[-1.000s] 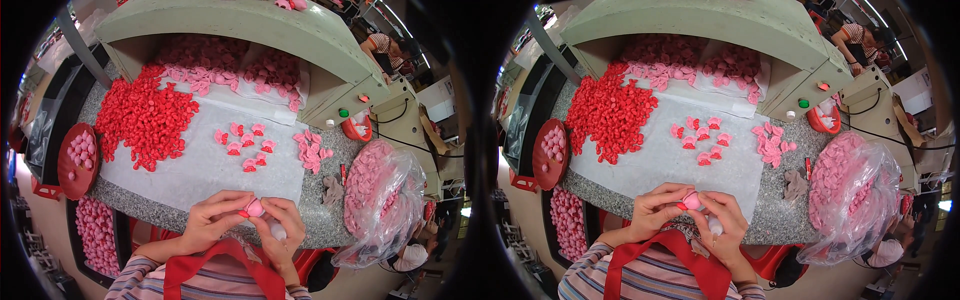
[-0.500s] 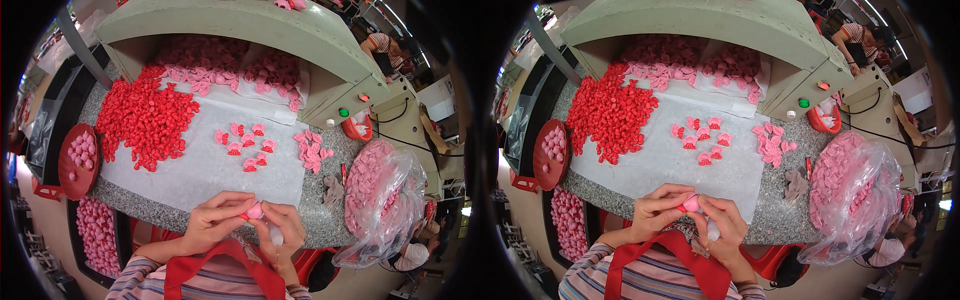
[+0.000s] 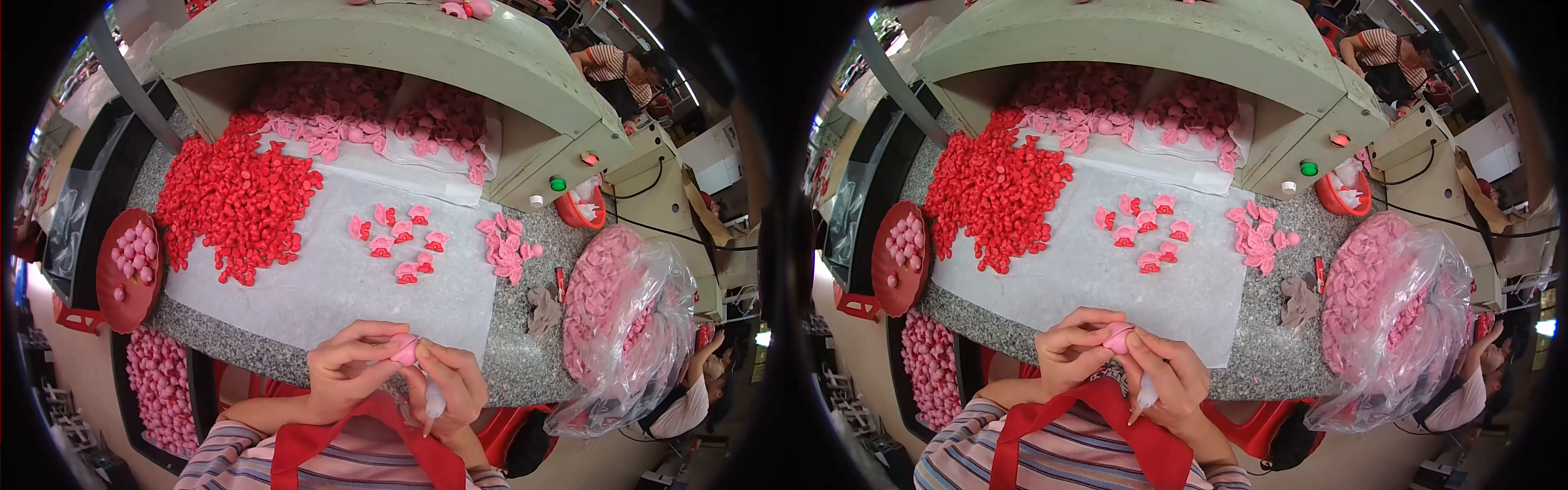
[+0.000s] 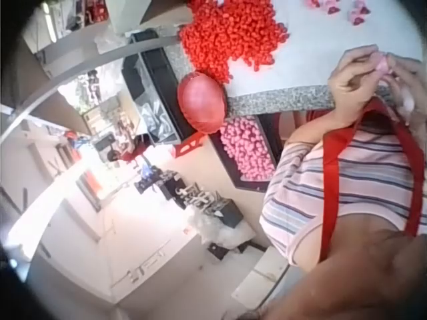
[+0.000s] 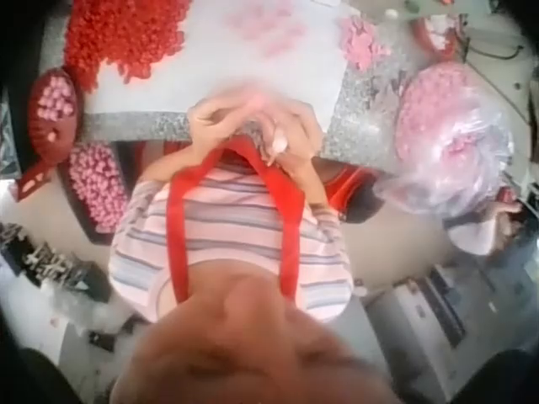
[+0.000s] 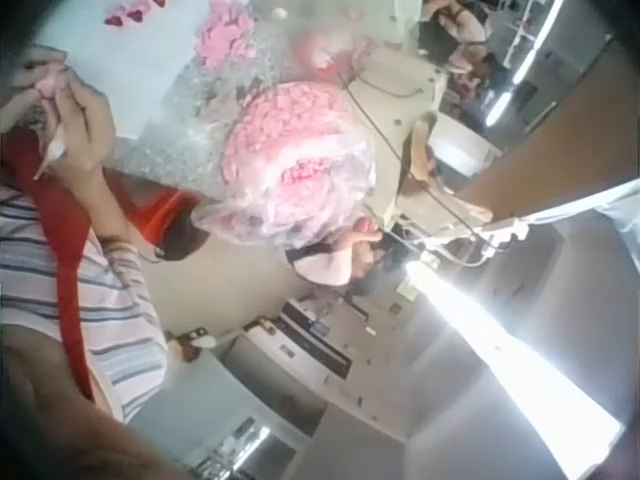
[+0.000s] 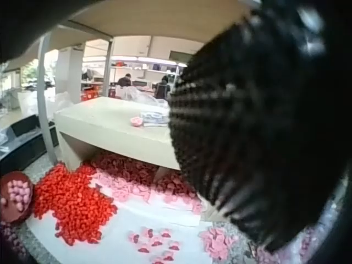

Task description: Assemble small plastic toy components by applying glue and joining parts at a factory workbench.

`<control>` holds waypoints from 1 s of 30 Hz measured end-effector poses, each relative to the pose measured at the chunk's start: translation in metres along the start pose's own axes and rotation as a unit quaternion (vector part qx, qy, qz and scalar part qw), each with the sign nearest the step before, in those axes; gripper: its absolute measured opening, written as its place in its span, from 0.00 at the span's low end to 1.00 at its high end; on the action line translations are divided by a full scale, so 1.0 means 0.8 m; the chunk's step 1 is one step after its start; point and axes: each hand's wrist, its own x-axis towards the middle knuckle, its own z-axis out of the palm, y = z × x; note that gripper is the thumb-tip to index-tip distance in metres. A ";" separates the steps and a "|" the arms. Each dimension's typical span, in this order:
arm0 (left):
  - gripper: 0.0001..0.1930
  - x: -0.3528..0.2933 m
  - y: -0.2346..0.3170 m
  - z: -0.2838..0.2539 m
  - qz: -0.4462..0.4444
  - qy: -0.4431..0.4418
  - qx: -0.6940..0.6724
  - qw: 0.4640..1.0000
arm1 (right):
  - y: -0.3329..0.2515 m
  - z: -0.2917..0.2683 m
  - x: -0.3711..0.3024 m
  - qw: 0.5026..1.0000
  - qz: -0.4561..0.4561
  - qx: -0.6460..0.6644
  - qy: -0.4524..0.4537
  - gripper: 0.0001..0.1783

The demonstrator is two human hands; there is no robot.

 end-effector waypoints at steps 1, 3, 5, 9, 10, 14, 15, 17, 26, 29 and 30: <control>0.15 0.000 0.000 0.001 0.012 0.002 -0.001 1.000 | 0.000 0.000 0.000 1.000 -0.003 0.001 0.007 0.16; 0.14 0.000 0.001 0.003 0.015 0.015 -0.010 1.000 | 0.001 0.001 -0.001 1.000 -0.007 0.002 0.016 0.18; 0.12 0.001 0.001 0.004 0.018 0.027 -0.020 0.999 | 0.002 0.002 -0.003 1.000 -0.011 0.006 0.021 0.18; 0.13 -0.001 0.000 -0.001 0.041 0.003 -0.005 0.999 | -0.001 0.001 -0.003 1.000 -0.015 0.008 0.017 0.18; 0.14 -0.001 -0.001 -0.002 0.048 -0.015 0.004 0.999 | -0.001 -0.001 -0.002 1.000 -0.016 0.010 0.014 0.18; 0.13 -0.001 0.000 -0.003 0.061 -0.020 0.009 0.998 | -0.005 -0.004 0.000 1.000 -0.022 0.009 0.010 0.18; 0.12 -0.001 0.000 -0.004 0.069 -0.028 0.015 0.997 | -0.005 -0.004 -0.001 1.000 -0.022 0.010 0.011 0.18; 0.12 0.000 0.000 -0.008 0.077 -0.035 0.023 0.996 | -0.004 -0.004 -0.003 1.000 -0.021 0.016 0.001 0.18; 0.11 0.007 0.006 -0.004 0.071 -0.035 0.013 0.997 | -0.005 -0.012 0.014 0.990 0.074 0.102 -0.060 0.22; 0.09 0.005 0.005 -0.006 0.021 -0.046 0.005 0.999 | 0.003 -0.014 0.022 0.978 0.082 0.124 -0.144 0.22; 0.10 0.005 0.002 -0.007 -0.013 -0.040 0.001 0.999 | 0.005 -0.013 0.022 0.978 0.083 0.124 -0.145 0.22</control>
